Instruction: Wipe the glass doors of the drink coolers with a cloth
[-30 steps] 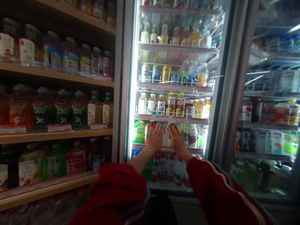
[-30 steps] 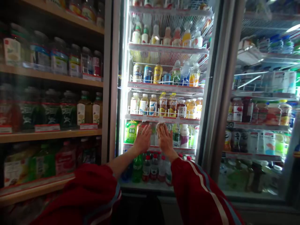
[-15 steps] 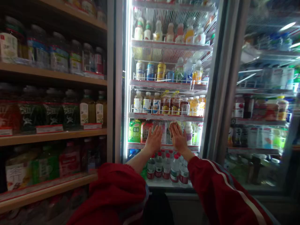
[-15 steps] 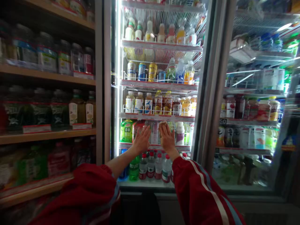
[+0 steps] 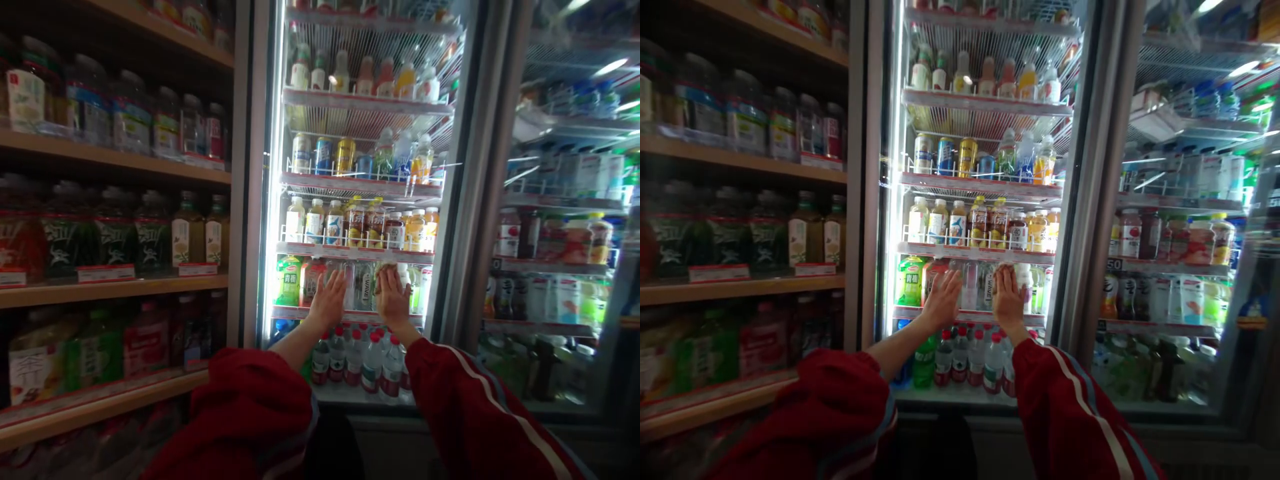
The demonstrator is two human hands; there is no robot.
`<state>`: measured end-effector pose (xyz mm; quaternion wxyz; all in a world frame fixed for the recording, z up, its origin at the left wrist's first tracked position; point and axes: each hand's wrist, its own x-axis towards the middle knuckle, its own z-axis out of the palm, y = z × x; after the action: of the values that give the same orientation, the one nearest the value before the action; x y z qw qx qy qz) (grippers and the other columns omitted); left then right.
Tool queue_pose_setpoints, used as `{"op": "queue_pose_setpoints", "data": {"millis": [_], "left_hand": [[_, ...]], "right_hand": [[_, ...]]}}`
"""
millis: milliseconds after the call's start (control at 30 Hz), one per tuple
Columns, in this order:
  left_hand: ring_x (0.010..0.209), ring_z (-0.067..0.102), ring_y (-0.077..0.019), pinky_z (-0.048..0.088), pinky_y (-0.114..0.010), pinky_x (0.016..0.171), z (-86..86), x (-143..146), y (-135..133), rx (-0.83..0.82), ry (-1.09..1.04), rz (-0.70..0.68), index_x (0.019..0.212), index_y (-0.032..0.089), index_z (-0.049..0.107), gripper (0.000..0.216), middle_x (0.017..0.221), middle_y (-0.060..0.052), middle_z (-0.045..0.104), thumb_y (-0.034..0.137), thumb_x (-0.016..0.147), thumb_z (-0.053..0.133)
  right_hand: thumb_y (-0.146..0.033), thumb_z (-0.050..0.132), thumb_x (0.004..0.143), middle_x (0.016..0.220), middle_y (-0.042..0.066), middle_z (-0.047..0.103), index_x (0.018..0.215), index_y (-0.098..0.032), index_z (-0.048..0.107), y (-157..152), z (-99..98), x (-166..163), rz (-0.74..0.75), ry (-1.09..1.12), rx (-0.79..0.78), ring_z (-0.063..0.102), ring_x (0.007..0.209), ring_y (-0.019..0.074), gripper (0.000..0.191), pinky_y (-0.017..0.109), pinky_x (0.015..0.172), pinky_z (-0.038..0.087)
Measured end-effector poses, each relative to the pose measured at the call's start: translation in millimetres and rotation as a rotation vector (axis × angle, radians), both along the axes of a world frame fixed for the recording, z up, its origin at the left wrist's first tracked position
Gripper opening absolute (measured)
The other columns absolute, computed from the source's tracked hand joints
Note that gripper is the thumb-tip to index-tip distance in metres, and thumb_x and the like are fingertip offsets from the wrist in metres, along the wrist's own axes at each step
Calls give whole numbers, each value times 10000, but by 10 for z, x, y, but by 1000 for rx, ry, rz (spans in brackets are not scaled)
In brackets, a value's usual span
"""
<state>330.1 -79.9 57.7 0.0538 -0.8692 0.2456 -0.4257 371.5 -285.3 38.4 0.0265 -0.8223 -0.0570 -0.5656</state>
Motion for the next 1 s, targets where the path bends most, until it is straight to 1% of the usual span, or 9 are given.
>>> {"op": "queue_pose_setpoints", "data": {"millis": [133, 300, 367, 500, 600, 667, 733, 833, 1000], "left_hand": [[1413, 249, -285, 178, -557, 1137, 1, -12, -43, -14, -13, -5, 1382, 81, 395, 563, 1510, -164, 315, 184, 829, 411], [1410, 257, -281, 194, -566, 1126, 17, -48, -52, -8, -54, -15, 1410, 77, 346, 593, 1506, -167, 323, 182, 830, 403], [1407, 263, -277, 196, -550, 1130, 16, -56, -11, -10, -56, -1, 1404, 73, 354, 581, 1507, -162, 324, 186, 836, 393], [1402, 274, -282, 196, -544, 1130, -3, -57, 81, -26, -28, 19, 1375, 85, 406, 564, 1508, -151, 328, 172, 818, 404], [1403, 270, -290, 195, -554, 1129, -13, -59, 98, -30, -13, 17, 1367, 75, 416, 570, 1509, -159, 321, 170, 805, 423], [1404, 270, -290, 193, -556, 1130, -11, -64, 84, -29, -12, 10, 1370, 73, 413, 570, 1507, -160, 324, 173, 809, 424], [1405, 270, -282, 195, -552, 1132, -5, -71, 65, -29, -13, 3, 1377, 75, 405, 566, 1505, -157, 328, 166, 818, 411], [1407, 266, -279, 192, -554, 1133, 5, -79, 55, -27, -13, -3, 1383, 72, 396, 561, 1506, -157, 324, 162, 830, 396], [1409, 258, -293, 194, -568, 1126, 14, -71, 83, -20, 5, 2, 1369, 67, 412, 568, 1509, -168, 312, 174, 812, 427]], "right_hand": [[-184, 337, 893, 1455, 151, 421, 1367, -133, 474, -17, 13, -38, -46, 13, 17, 355, 1338, 307, 496, 524, 1066, 221], [-127, 373, 861, 1438, 67, 465, 1357, -213, 491, 254, -82, -103, 80, 52, -246, 345, 1355, 243, 517, 467, 1095, 210], [-122, 386, 851, 1439, 69, 465, 1361, -210, 486, 272, -47, -97, 100, 45, -280, 350, 1353, 236, 527, 462, 1101, 197], [-165, 350, 875, 1452, 114, 437, 1353, -164, 497, 113, 71, -49, 31, 5, -124, 366, 1343, 266, 500, 478, 1096, 190], [-204, 344, 885, 1457, 140, 421, 1359, -137, 485, 76, 42, -50, -13, 15, -39, 367, 1339, 294, 499, 493, 1070, 230], [-196, 366, 878, 1456, 118, 429, 1354, -163, 492, 149, -30, -75, -8, 40, -64, 359, 1345, 284, 494, 487, 1069, 238], [-172, 384, 869, 1453, 87, 441, 1347, -199, 501, 245, -91, -99, 31, 57, -150, 342, 1356, 262, 493, 474, 1085, 223], [-146, 381, 869, 1447, 57, 454, 1350, -234, 494, 296, -77, -96, 93, 56, -241, 326, 1368, 227, 502, 464, 1108, 187], [-186, 374, 882, 1456, 111, 433, 1344, -178, 501, 197, 24, -72, 23, 16, -49, 352, 1347, 263, 480, 508, 1092, 196]]}}
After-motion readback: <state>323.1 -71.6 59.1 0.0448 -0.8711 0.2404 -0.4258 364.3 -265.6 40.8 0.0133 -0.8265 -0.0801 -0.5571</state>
